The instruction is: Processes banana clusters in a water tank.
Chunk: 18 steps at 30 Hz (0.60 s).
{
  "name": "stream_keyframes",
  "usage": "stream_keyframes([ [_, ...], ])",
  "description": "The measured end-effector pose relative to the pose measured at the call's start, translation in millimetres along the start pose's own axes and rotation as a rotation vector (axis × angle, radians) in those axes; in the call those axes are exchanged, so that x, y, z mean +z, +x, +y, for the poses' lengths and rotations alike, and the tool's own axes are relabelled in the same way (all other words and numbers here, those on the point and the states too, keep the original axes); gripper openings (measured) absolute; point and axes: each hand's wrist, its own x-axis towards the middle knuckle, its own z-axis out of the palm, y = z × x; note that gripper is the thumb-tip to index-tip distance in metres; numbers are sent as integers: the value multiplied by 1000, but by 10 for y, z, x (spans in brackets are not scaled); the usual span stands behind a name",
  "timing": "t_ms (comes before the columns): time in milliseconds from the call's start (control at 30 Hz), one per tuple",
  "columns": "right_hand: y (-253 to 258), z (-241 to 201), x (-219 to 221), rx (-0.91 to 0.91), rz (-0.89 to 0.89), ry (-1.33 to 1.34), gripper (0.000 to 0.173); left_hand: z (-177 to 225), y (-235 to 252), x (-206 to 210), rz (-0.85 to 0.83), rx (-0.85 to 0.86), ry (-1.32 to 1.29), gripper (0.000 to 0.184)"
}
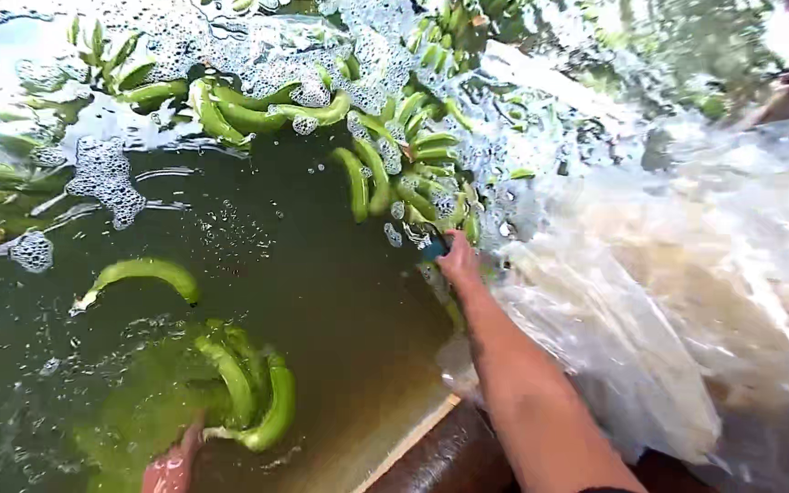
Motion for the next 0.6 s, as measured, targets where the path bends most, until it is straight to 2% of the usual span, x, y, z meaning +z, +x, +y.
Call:
stream_keyframes([
  [100, -326, -166, 354, 112, -47, 132, 49, 418, 124, 29, -101, -141, -79, 64],
  [200, -913, -542, 762, 85, -49, 422, 56, 807, 344, 140, -52, -162, -212, 64],
  [267, -1446, -873, 892, 40, -171, 557, 63, 1034, 510, 123, -5, -185, -399, 74],
  [333, -2038, -1137, 1001, -16, -354, 664, 60, 1178, 692, 21, -38, -313, -592, 76],
  [400, -2462, -1299, 1088, -170, -484, 577, 50, 1142, 737, -69, -16, -357, -874, 61],
  [467, -2606, -1309, 1245, -244, -444, 412, 39, 961, 522, -144, -37, -362, -1244, 41],
  [500, -2591, -1246, 1337, -216, -415, 316, 41, 844, 385, -173, -82, -368, -1363, 36],
  [567, -2479, -1104, 1417, -127, -513, 84, 51, 538, 166, -84, -171, -352, -1595, 37],
  [600, -2414, -1029, 1417, -108, -559, 2, 52, 396, 78, 6, -176, -367, -1710, 43],
])
